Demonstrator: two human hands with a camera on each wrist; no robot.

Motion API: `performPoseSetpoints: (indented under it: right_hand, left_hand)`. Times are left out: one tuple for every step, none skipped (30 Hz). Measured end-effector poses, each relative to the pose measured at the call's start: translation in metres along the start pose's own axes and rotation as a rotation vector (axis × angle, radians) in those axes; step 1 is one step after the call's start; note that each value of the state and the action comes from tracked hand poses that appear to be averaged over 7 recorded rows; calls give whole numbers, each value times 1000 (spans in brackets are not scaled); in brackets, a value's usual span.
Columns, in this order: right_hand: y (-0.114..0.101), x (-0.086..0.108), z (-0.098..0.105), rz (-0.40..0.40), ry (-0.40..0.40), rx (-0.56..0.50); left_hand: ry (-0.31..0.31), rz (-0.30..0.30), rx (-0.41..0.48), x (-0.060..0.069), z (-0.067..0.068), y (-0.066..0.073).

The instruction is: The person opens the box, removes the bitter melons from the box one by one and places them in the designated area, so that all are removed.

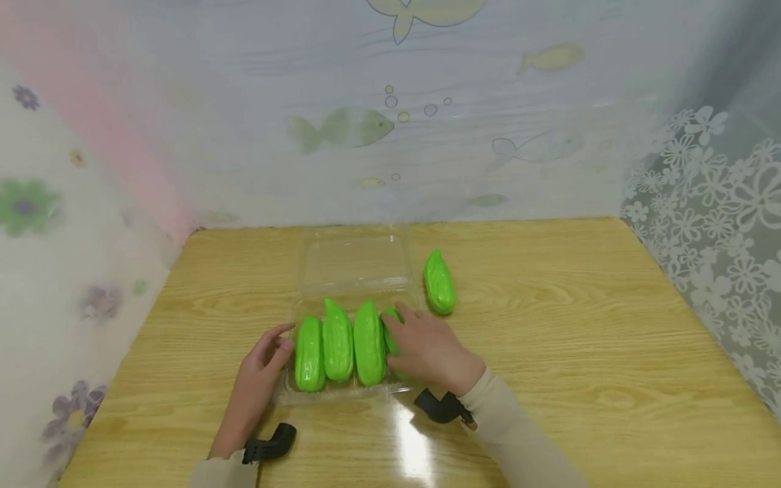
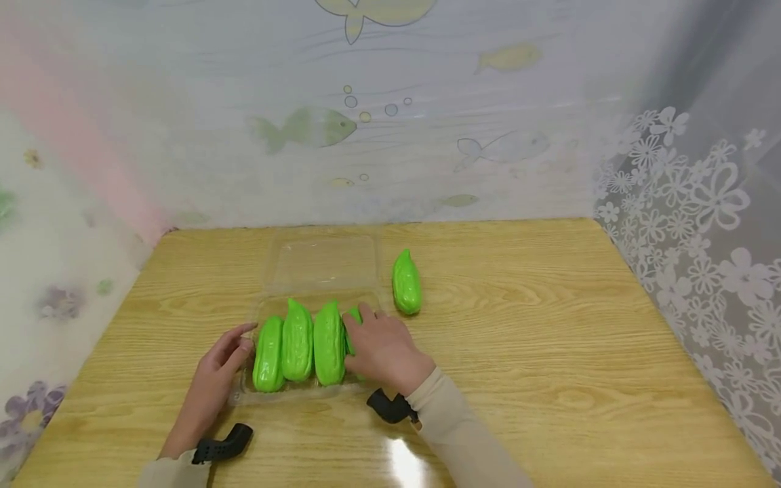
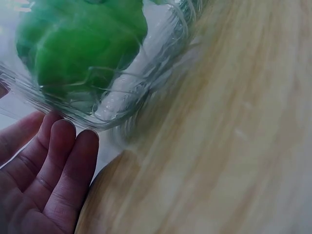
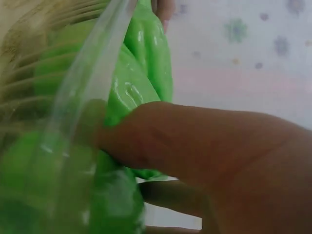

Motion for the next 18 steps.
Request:
performPoseSetpoints:
  right_hand:
    - [1, -1, 0, -6, 8, -19]
    - [2, -1, 0, -11, 18, -39]
    - [2, -2, 0, -16, 27, -59]
    - [3, -3, 1, -18, 38, -79]
    - [4, -3, 1, -24, 47, -96]
    - [5, -4, 1, -25, 59, -111]
    - [6, -5, 2, -26, 67, -120]
    - [7, -5, 2, -28, 72, -134]
    - [8, -6, 3, -29, 76, -150]
    - [8, -6, 4, -30, 80, -163]
    - [9, -6, 4, -34, 78, -177]
    - [10, -6, 5, -36, 75, -198]
    - [10, -6, 6, -40, 72, -221]
    - [11, -6, 7, -43, 70, -242]
    - [11, -5, 8, -44, 68, -262]
    - [12, -5, 9, -48, 66, -277]
    - [13, -5, 10, -53, 63, -293]
    - [13, -5, 10, -58, 62, -304]
  left_hand:
    - [2, -2, 2, 0, 0, 0]
    - [3, -3, 4, 0, 0, 0]
    - [4, -6, 4, 0, 0, 0]
    - [6, -9, 4, -1, 0, 0]
    - [6, -12, 5, -1, -1, -1]
    - [7, -14, 6, -1, -1, -1]
    - [7, -15, 5, -1, -1, -1]
    - [8, -17, 6, -1, -1, -1]
    - [9, -19, 4, -1, -1, -2]
    - [9, -21, 4, -1, -1, -2]
    - [8, -21, 7, -1, -1, -2]
    - [7, -21, 10, -1, -1, -3]
    - [6, -23, 12, -1, -2, -3]
    - [5, -22, 15, -1, -2, -3]
    - [6, -22, 14, -1, -2, -4]
    - [4, -20, 17, -1, -2, -4]
    - [5, -21, 17, -2, -3, -4]
    - [5, -23, 12, -2, -3, -5]
Point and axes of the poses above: each hand's wrist, its own x-axis away from the middle knuckle, its own z-axis out of the back of the hand, y = z × x, the point moved 1 cm from there along -x, towards the middle knuckle, and after that the axes turned 1 degree about -y, right-handed, at the moved point
